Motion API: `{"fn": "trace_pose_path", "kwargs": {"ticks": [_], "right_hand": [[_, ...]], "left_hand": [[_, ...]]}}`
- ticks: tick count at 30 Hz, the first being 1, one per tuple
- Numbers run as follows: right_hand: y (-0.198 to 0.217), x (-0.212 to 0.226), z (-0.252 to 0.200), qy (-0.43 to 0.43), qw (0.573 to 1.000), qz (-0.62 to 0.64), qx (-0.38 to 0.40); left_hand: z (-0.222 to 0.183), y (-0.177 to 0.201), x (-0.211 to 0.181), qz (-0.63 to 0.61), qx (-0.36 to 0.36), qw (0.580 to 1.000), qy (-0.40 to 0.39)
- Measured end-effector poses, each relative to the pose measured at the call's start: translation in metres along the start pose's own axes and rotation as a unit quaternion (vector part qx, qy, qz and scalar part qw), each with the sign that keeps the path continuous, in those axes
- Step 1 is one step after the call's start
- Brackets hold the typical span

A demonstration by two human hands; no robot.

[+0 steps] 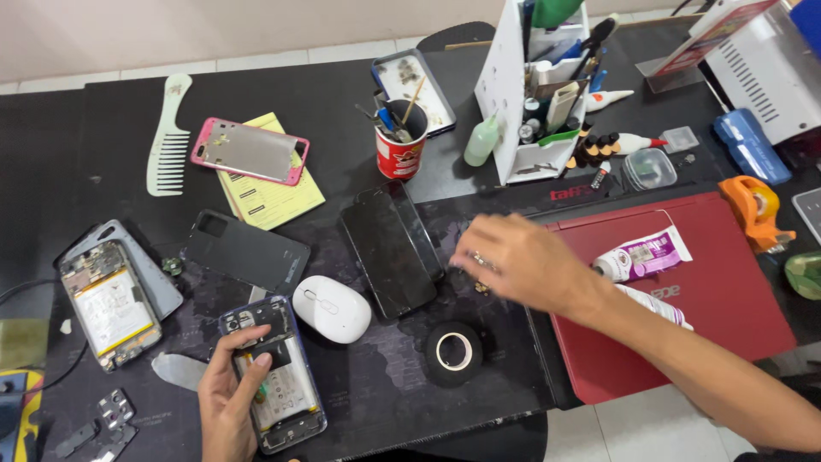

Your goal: The person disassembles and works on a smartphone by removing components, using a screwdriver, and handling internal parts such as the battery and circuit board on a workbench.

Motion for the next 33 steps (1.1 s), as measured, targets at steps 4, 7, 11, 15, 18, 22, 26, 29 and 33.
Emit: {"fn": "trace_pose_path", "kwargs": {"ticks": [4, 7, 11, 15, 18, 22, 26, 29, 33], "right_hand": [[0.031, -0.045, 0.003, -0.185, 0.98, -0.057, -0.048], [0.055, -0.071, 0.016, -0.096, 0.946, -0.262, -0.167], [0.057, -0.095, 0.035, -0.076, 0.91, -0.369, -0.172], [0.045, -0.107, 0.047, -0.077, 0.888, -0.422, -0.165], [0.044, -0.115, 0.045, -0.093, 0.91, -0.372, -0.158], [0.05, -0.122, 0.04, -0.103, 0.924, -0.337, -0.149], [0.046, -0.126, 0.028, -0.084, 0.917, -0.363, -0.143], [0.046, -0.129, 0.026, -0.078, 0.924, -0.342, -0.154], [0.042, -0.13, 0.022, -0.066, 0.929, -0.316, -0.179]], "left_hand": [[0.001, 0.003, 0.001, -0.02, -0.003, 1.0, -0.003], [0.0, 0.005, 0.002, -0.024, -0.011, 1.0, 0.009], [-0.001, 0.005, -0.001, -0.027, -0.009, 1.0, 0.007], [-0.002, 0.004, -0.003, -0.014, -0.005, 1.0, 0.006], [-0.003, 0.003, -0.005, 0.006, 0.001, 1.0, -0.006], [-0.002, 0.001, -0.007, 0.002, 0.024, 1.0, -0.013], [-0.005, 0.0, -0.007, 0.017, 0.02, 1.0, -0.011], [-0.001, -0.005, -0.015, 0.007, 0.021, 0.999, -0.023], [0.007, -0.014, -0.027, -0.031, 0.036, 0.999, -0.015]]}}
Point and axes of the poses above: each hand's wrist, its own z-axis towards the middle knuckle, its own y-axis out of the back of the hand, x = y × z, the point moved 3 cm from there along z, towards the middle knuckle, and after that the axes turned 5 degrees about -x, right-handed, at the moved point
